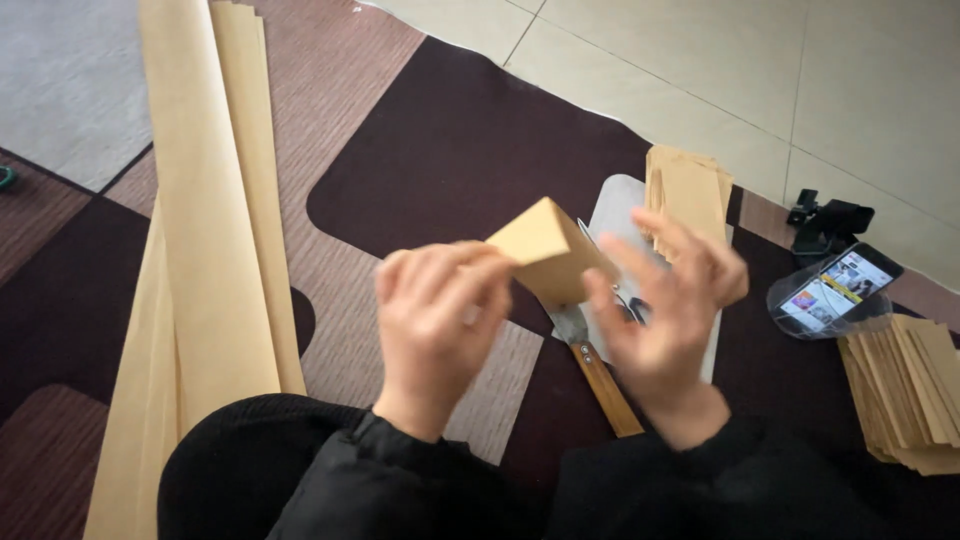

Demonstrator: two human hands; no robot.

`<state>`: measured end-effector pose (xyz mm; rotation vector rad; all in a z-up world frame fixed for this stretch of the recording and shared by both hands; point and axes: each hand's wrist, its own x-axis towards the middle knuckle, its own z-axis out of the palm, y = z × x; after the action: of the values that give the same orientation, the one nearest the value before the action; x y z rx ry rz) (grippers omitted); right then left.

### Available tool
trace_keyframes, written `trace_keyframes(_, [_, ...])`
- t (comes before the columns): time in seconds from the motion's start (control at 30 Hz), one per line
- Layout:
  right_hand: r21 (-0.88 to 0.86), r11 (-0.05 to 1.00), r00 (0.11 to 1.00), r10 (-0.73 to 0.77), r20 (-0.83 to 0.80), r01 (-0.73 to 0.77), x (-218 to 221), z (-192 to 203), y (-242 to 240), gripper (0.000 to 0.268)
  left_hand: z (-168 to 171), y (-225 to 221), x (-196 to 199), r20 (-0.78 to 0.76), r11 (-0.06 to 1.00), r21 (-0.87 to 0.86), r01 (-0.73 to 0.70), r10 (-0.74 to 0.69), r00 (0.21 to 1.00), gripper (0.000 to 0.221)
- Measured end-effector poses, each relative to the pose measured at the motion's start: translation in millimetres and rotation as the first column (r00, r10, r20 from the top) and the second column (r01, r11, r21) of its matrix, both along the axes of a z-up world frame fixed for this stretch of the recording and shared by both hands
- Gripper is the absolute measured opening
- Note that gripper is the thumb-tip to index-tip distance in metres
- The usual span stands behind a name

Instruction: Cutting and folding brown paper strips to create uniform pieces using scissors and a large knife.

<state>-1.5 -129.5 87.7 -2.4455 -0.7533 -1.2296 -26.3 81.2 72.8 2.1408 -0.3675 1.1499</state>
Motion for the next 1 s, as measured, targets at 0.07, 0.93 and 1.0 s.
trace_keyframes(0.07, [-0.005, 1.0, 1.0, 0.006, -0.012, -0.006, -11, 10, 11, 0.017, 7, -8, -2, 0.045, 0.999, 0.051, 0.011, -0.014, 0.999, 0.012])
trace_keyframes(0.93, [0.025, 0.989, 0.953, 0.15, -0.262, -0.149, 10, 17, -2, 0.02, 13, -1, 5, 0.035, 0.993, 0.098, 0.063, -0.066, 0.997, 0.012])
trace_keyframes(1.0, [0.039, 0.98, 0.954, 0.2, -0.222, -0.197, 12, 21, -5, 0.018, 14, 2, 7, 0.047, 0.994, 0.096, 0.058, -0.062, 0.997, 0.011])
